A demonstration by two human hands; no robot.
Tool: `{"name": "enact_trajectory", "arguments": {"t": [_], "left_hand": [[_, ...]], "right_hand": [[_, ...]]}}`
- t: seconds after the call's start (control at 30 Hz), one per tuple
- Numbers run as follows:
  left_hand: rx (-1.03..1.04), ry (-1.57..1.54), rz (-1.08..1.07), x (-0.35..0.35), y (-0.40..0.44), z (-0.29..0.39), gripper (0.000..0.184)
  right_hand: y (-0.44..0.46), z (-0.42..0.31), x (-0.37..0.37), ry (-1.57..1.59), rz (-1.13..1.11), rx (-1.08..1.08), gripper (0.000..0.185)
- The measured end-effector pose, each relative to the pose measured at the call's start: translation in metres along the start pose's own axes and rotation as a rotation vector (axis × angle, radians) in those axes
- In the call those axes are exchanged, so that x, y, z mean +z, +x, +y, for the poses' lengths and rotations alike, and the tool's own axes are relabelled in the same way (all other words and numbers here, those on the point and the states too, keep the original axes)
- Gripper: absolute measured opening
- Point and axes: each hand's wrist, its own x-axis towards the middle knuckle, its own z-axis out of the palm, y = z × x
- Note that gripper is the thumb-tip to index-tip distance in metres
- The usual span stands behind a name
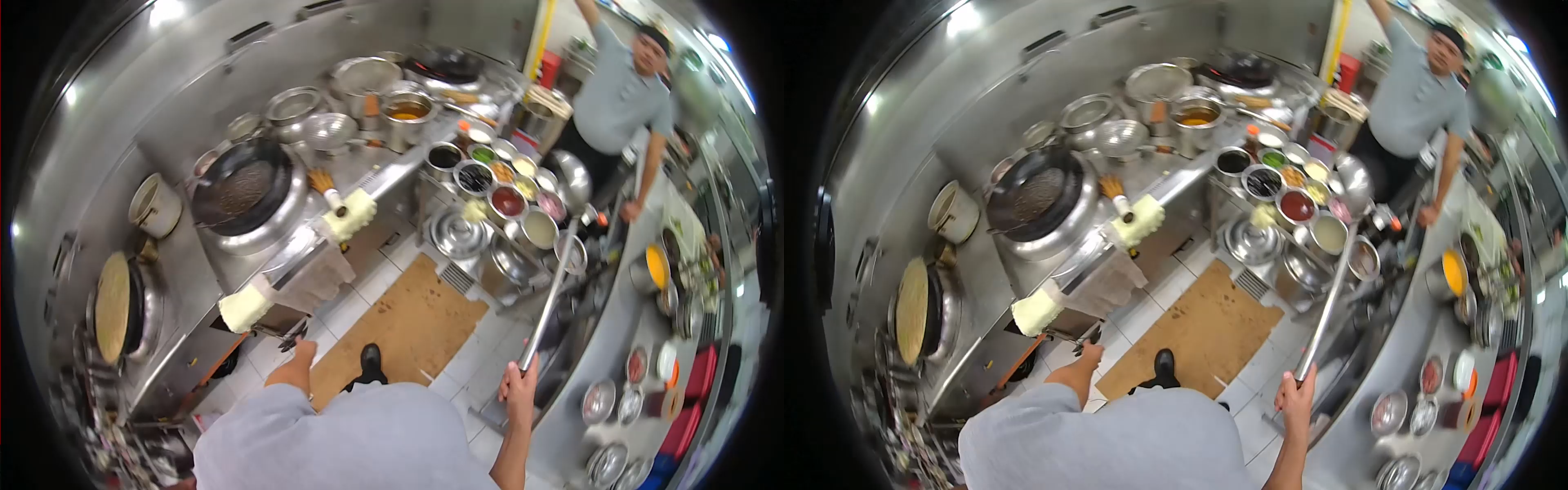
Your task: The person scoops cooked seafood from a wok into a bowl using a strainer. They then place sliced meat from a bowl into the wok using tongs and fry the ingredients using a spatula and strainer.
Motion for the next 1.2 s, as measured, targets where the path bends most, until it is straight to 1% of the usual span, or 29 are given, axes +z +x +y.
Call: {"name": "enact_trajectory", "arguments": {"t": [0.03,0.07,0.13,0.17,0.23,0.27,0.3,0.33,0.37,0.4,0.43,0.47,0.5,0.53,0.57,0.6,0.63,0.7,0.73,0.77,0.83,0.87,0.9,0.93,1.0,1.03,1.1,1.17,1.2], "left_hand": [[-0.19,-0.293,-0.054,-0.032,-0.002,0.0,0.069],[-0.21,-0.325,-0.036,-0.049,0.009,-0.005,0.069],[-0.376,-0.7,0.097,-0.075,0.036,-0.015,0.062],[-0.382,-0.712,0.1,-0.078,0.053,-0.018,0.062],[-0.343,-0.984,0.039,-0.076,0.088,-0.02,0.051],[-0.318,-1.198,-0.161,-0.075,0.113,-0.025,0.07],[-0.315,-1.197,-0.173,-0.074,0.121,-0.009,0.07],[-0.245,-1.264,-0.153,-0.067,0.121,0.015,0.07],[-0.178,-1.331,-0.132,-0.06,0.123,0.035,0.071],[-0.269,-1.435,-0.123,-0.051,0.135,0.048,0.051],[-0.273,-1.436,-0.134,-0.045,0.141,0.051,0.051],[-0.211,-1.399,-0.346,-0.037,0.146,0.05,0.038],[-0.145,-1.35,-0.555,-0.031,0.15,0.053,0.026],[-0.147,-1.348,-0.562,-0.028,0.141,0.065,0.026],[-0.124,-1.144,-0.541,-0.028,0.12,0.077,0.019],[-0.103,-0.941,-0.518,-0.031,0.105,0.083,0.015],[-0.111,-0.935,-0.527,-0.034,0.097,0.081,0.015],[-0.113,-0.734,-0.572,-0.025,0.078,0.064,0.016],[-0.063,-0.64,-0.531,-0.009,0.084,0.039,0.026],[-0.065,-0.627,-0.54,-0.003,0.078,0.022,0.026],[-0.081,-0.452,-0.366,0.004,0.067,0.003,0.023],[-0.129,-0.469,-0.373,0.002,0.064,-0.001,0.022],[-0.169,-0.474,-0.392,0.0,0.059,0.0,0.02],[-0.156,-0.558,-0.38,-0.002,0.049,0.006,0.02],[-0.112,-0.686,-0.405,0.014,0.048,0.016,0.019],[-0.09,-0.737,-0.43,0.021,0.055,0.014,0.018],[-0.188,-0.72,-0.485,0.032,0.074,0.018,0.014],[-0.071,-0.554,-0.64,0.021,0.063,0.037,0.027],[-0.043,-0.517,-0.653,0.022,0.067,0.042,0.027]], "right_hand": [[0.018,0.005,0.02,-0.092,-0.055,-0.026,0.06],[0.039,0.005,0.044,-0.104,-0.095,-0.028,0.06],[0.081,0.009,0.095,-0.155,-0.301,-0.034,0.055],[0.11,0.022,0.127,-0.201,-0.366,-0.089,0.054],[0.157,0.031,0.185,-0.259,-0.474,-0.04,0.053],[0.172,0.016,0.226,-0.273,-0.522,0.066,0.053],[0.202,0.027,0.257,-0.314,-0.552,0.049,0.052],[0.237,0.045,0.287,-0.356,-0.581,0.034,0.05],[0.258,0.046,0.318,-0.427,-0.596,0.0,0.05],[0.277,0.047,0.349,-0.499,-0.611,-0.034,0.05],[0.299,0.056,0.375,-0.569,-0.596,-0.096,0.051],[0.322,0.072,0.394,-0.637,-0.581,-0.159,0.052],[0.352,0.102,0.406,-0.642,-0.574,-0.158,0.052],[0.386,0.137,0.417,-0.739,-0.556,-0.346,0.053],[0.405,0.156,0.423,-0.834,-0.535,-0.533,0.054],[0.398,0.147,0.428,-0.918,-0.517,-0.407,0.055],[0.393,0.142,0.432,-0.924,-0.51,-0.397,0.055],[0.378,0.123,0.437,-0.745,-0.426,-0.002,0.054],[0.366,0.105,0.436,-0.749,-0.393,0.086,0.054],[0.369,0.118,0.427,-0.747,-0.38,0.095,0.054],[0.383,0.173,0.386,-1.037,-0.219,-0.57,0.055],[0.378,0.186,0.365,-1.025,-0.233,-0.557,0.055],[0.372,0.205,0.343,-1.074,-0.255,-0.488,0.055],[0.362,0.221,0.315,-1.12,-0.253,-0.405,0.056],[0.307,0.215,0.243,-1.049,-0.281,-0.414,0.053],[0.287,0.225,0.205,-1.005,-0.2,-0.345,0.052],[0.261,0.243,0.109,-0.923,-0.002,-0.237,0.051],[0.261,0.242,0.013,-1.014,0.028,-0.239,0.049],[0.247,0.212,-0.025,-0.827,0.147,-0.153,0.046]]}}
